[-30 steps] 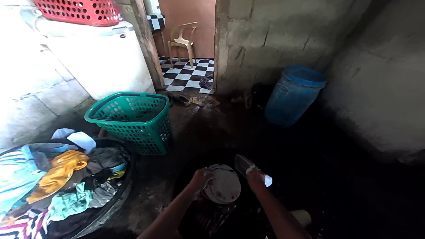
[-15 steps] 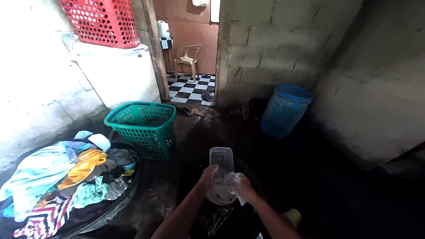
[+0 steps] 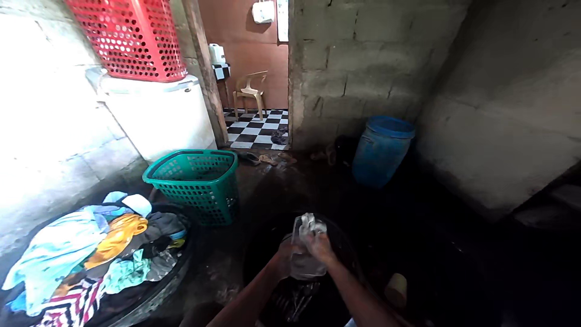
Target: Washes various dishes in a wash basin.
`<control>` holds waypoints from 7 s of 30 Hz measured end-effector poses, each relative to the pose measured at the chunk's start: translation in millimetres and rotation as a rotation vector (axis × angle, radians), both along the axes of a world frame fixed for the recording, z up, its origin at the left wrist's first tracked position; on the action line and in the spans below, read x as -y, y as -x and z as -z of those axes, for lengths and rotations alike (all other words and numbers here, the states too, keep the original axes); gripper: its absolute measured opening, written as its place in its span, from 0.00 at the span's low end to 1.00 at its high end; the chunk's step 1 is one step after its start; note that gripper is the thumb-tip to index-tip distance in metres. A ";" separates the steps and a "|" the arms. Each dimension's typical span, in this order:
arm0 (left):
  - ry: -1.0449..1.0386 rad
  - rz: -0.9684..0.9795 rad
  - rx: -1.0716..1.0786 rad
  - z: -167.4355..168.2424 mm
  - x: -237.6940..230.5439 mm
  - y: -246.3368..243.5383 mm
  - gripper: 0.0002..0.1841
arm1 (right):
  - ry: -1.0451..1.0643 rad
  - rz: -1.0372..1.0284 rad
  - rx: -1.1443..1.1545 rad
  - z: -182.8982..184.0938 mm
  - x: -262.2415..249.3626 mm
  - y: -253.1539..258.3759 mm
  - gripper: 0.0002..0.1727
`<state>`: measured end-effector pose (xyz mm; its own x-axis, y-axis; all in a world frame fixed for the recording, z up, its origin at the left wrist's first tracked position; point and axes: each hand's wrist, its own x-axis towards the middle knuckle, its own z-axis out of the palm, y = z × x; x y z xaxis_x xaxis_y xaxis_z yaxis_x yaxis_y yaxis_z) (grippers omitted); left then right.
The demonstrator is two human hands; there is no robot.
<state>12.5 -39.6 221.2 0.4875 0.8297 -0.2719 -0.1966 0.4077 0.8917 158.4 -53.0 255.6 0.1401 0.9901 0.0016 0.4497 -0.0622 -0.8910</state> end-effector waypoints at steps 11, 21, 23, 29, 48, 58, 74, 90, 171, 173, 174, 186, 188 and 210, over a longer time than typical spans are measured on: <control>-0.021 0.132 0.582 10.1 0.2 -1.6 0.39 | 0.015 -0.030 -0.188 -4.9 25.3 34.2 0.24; -0.102 -0.166 0.461 -9.9 -22.5 14.4 0.25 | 0.163 -0.489 0.644 -27.6 22.6 21.0 0.22; -0.116 -0.080 0.304 -12.2 -13.9 11.9 0.30 | 0.226 -0.327 0.672 -29.7 21.1 21.9 0.20; -0.081 0.083 0.202 -10.6 11.2 -1.7 0.40 | 0.198 0.043 0.202 -25.5 8.4 17.8 0.25; 0.018 0.253 0.505 -3.4 -2.8 15.7 0.22 | 0.161 -0.059 0.319 -28.0 15.7 29.2 0.23; -0.062 -0.099 0.497 -17.1 -8.5 16.8 0.19 | 0.320 -0.271 -0.484 -18.8 32.1 28.0 0.23; -0.190 -0.311 -0.156 -33.9 -8.7 2.9 0.12 | -0.106 -0.377 0.623 9.6 32.3 33.1 0.25; -0.222 -0.286 -0.175 -8.1 4.2 -14.3 0.23 | 0.084 -0.184 0.403 6.8 26.2 34.0 0.29; -0.227 -0.324 -0.472 -8.1 -20.4 7.9 0.19 | 0.268 -0.532 0.916 7.9 21.0 4.6 0.23; -0.180 -0.229 -0.458 -17.8 -22.9 17.8 0.18 | 0.280 -0.467 1.025 24.6 11.4 -7.8 0.23; -0.148 -0.190 -0.455 -22.1 -24.0 21.3 0.17 | 0.272 -0.435 1.046 31.0 8.0 -14.5 0.23; -0.164 -0.425 -0.274 5.3 1.8 -15.3 0.18 | 0.331 -0.391 0.601 -14.8 24.9 32.6 0.26; -0.150 -0.409 -0.362 8.5 -4.5 -6.8 0.17 | 0.358 -0.530 0.669 -9.9 22.8 22.8 0.24; -0.014 0.002 -0.177 -11.5 -14.8 20.9 0.22 | 0.118 -0.585 0.516 15.4 14.1 -6.0 0.23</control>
